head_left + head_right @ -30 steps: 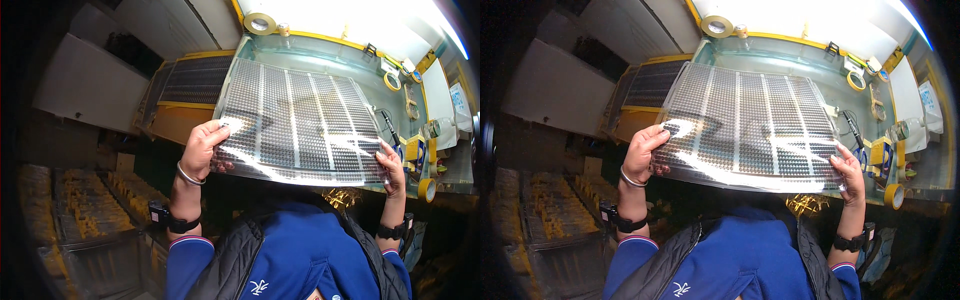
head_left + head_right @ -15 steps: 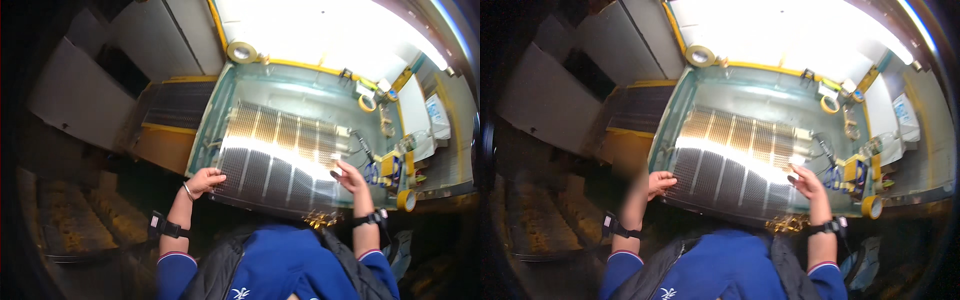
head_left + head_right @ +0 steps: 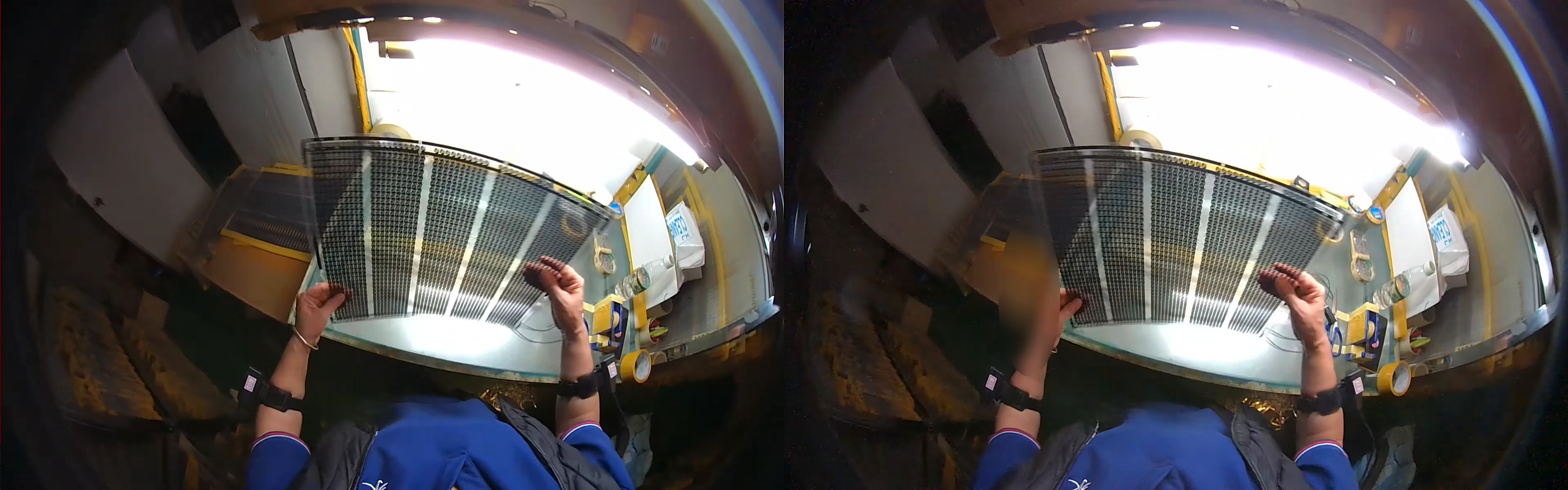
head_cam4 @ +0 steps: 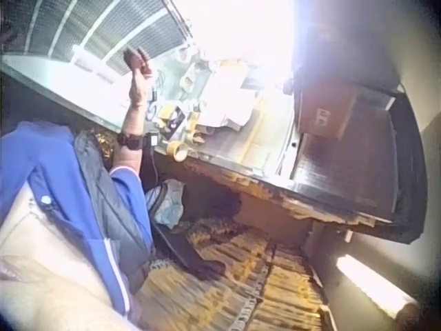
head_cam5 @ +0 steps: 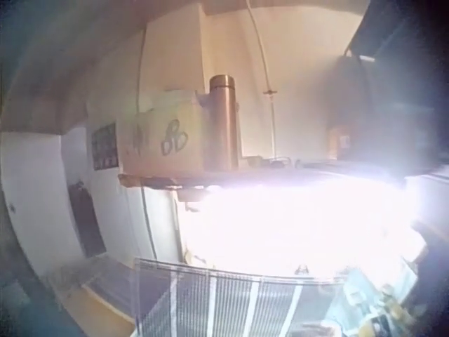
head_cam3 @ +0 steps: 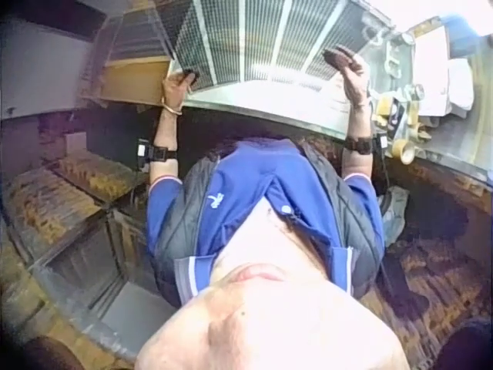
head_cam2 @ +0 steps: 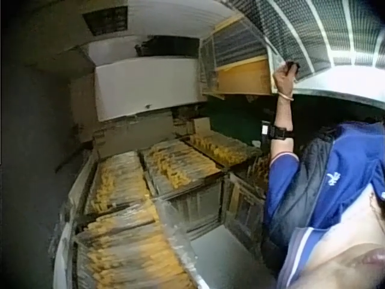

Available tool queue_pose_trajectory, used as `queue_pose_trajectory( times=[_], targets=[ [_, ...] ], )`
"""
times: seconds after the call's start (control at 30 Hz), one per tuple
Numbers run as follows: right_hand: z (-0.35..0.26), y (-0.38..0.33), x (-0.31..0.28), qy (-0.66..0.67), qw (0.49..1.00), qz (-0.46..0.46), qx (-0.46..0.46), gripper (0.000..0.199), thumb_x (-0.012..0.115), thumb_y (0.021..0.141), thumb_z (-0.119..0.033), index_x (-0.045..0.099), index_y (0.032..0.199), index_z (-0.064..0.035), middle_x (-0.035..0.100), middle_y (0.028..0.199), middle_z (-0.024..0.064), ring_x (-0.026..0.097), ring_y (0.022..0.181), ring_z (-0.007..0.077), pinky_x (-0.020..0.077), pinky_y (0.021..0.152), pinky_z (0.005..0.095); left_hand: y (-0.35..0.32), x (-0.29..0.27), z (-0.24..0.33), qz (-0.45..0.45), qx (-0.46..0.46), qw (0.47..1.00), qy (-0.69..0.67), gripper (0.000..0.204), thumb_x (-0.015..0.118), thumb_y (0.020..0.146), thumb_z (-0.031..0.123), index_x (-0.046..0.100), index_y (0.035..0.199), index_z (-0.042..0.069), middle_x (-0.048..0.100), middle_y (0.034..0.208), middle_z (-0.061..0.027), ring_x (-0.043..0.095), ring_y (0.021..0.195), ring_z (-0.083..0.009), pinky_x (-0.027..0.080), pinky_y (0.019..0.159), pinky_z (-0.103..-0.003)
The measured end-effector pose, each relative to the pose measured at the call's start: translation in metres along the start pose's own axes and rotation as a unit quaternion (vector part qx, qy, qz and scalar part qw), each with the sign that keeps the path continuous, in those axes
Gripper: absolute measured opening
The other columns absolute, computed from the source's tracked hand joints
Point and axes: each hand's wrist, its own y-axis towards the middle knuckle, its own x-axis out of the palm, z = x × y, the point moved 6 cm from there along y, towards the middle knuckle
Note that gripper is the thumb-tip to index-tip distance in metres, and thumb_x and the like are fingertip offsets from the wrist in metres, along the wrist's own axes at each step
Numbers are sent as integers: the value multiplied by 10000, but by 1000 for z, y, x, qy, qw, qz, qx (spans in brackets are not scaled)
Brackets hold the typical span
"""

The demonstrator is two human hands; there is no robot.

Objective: Applying a protective plastic film and adhesive tape to a rectangular patterned component on an assembly table.

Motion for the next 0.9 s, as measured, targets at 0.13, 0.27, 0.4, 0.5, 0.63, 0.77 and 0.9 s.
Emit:
queue_pose_trajectory(
  times=[0.13,0.27,0.4,0.5,0.63,0.77,0.9],
  targets=[
    [-15,4,1,-42,998,-43,-23,252,615,849,-2,599,1099,30,669,1010,129,649,899,198,517,847,330,13,2,18,-22,15,1000,14,158,587,821,-94,640,955,-31,679,897,-81,642,841,-143,501,793,-254],
    [32,-7,-17,-141,985,-40,95,227,725,759,-17,670,979,-3,679,948,53,618,855,125,502,771,267,9,4,-20,-49,-23,996,68,187,709,774,21,641,939,-37,678,872,-58,620,773,-96,490,663,-231],
    [51,-16,-11,-142,982,-44,120,191,716,780,-36,673,962,1,687,900,47,631,802,126,511,748,270,9,8,-11,-11,-28,984,174,297,789,731,141,647,908,-51,678,816,-48,580,655,-72,462,556,-238],
    [42,-16,-1,-93,985,-46,137,172,697,801,-47,670,962,6,688,897,57,640,790,133,520,725,269,16,-10,-33,54,-68,958,272,227,775,745,120,666,861,-42,686,809,-57,613,674,-104,489,599,-245],
    [56,-12,-13,-71,973,-32,219,248,704,805,-84,633,1028,-1,676,896,79,640,772,136,524,687,272,34,7,-20,-86,-69,991,79,210,742,753,34,672,936,-43,689,855,-78,646,746,-129,527,707,-271],
    [118,-9,-37,-17,950,51,307,263,717,783,-64,620,1015,13,671,921,85,648,778,173,540,685,298,46,-8,-18,88,-59,974,199,537,806,690,127,559,1135,-46,647,1005,-174,630,878,-204,514,744,-320],
    [190,-5,-74,-19,925,80,371,184,673,788,17,637,967,6,667,895,88,642,750,187,541,680,316,13,39,-18,109,91,876,462,483,683,766,177,520,1176,-18,589,1079,-231,532,1005,-410,414,893,-458]
  ],
)
